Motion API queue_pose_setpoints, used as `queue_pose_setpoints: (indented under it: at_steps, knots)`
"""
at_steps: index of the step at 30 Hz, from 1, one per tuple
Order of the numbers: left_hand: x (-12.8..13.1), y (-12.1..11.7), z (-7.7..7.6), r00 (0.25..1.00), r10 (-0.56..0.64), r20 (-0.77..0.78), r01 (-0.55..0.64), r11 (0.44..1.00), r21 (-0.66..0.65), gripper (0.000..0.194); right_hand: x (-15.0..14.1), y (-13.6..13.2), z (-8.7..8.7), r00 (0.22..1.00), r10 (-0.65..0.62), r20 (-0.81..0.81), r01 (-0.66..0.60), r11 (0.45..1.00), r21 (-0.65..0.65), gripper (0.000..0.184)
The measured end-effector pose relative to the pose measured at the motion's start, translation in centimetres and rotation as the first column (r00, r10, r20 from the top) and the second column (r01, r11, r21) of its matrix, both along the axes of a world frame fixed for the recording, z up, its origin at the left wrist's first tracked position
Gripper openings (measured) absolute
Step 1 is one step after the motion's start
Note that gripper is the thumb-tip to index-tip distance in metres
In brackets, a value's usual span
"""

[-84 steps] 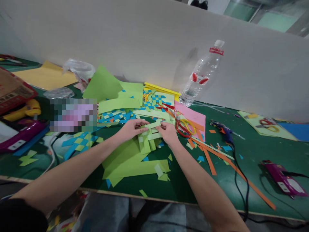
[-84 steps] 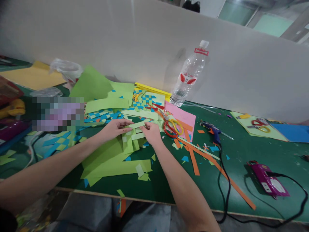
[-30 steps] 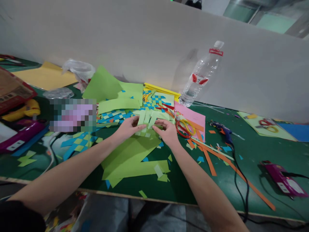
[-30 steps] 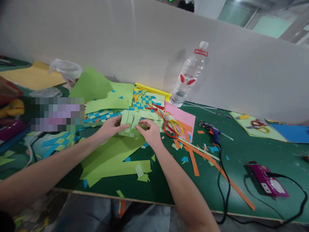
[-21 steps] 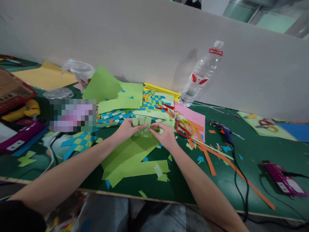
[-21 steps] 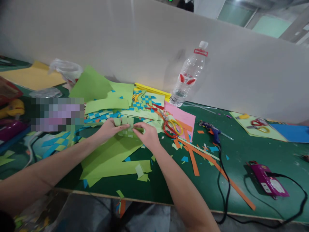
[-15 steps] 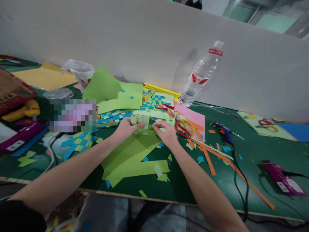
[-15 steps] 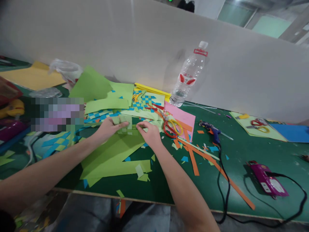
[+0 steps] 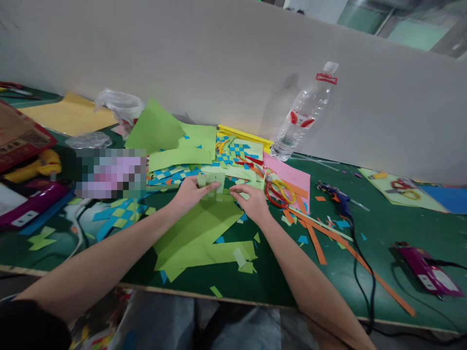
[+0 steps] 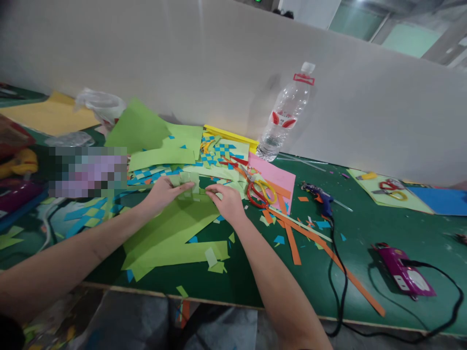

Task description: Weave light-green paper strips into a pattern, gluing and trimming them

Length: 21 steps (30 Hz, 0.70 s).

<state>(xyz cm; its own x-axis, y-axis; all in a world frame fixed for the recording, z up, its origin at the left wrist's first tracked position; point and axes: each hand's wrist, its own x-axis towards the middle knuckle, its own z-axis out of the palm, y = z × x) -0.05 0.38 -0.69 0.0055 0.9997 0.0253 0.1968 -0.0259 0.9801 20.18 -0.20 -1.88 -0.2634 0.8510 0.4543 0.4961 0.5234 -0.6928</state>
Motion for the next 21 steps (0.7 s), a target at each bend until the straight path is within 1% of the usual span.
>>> queue_pose_setpoints:
  at_steps: [5,8,12,13,16,18,21]
  knots:
    - [-0.15,0.09,-0.21,1.0,0.007,-0.02,-0.006,1.0,0.014,0.05,0.06,-0.11,0.25,0.999,0.017,0.033,-0.018,0.999,0.035,0.013]
    - [-0.15,0.02,-0.09,1.0,-0.002,-0.006,0.002,1.0,0.003,0.048,-0.05,-0.31,0.38,1.0,0.026,0.011,-0.027,0.999,0.033,0.016]
    - [-0.14,-0.07,-0.04,0.997,-0.07,0.019,0.07,0.997,0.013,0.043,-0.33,-0.57,0.3,0.995,0.092,-0.043,-0.093,0.995,-0.022,0.034]
    - [-0.15,-0.08,-0.07,0.996,-0.084,0.013,0.084,0.996,0.015,0.042,-0.39,-0.6,0.25,0.993,0.109,-0.04,-0.11,0.993,-0.029,0.032]
    - [-0.21,-0.06,-0.23,0.996,-0.085,-0.012,0.085,0.996,0.004,0.04,-0.48,-0.59,0.1,0.992,0.126,0.005,-0.126,0.992,-0.031,0.02]
    - [-0.25,-0.03,-0.35,0.997,-0.078,-0.028,0.078,0.997,-0.003,0.039,-0.47,-0.53,0.05,0.994,0.099,0.049,-0.099,0.995,-0.004,0.014]
    - [-0.28,-0.01,-0.51,0.996,-0.085,-0.026,0.086,0.996,0.006,0.038,-0.41,-0.43,0.02,0.992,0.059,0.112,-0.066,0.996,0.054,0.012]
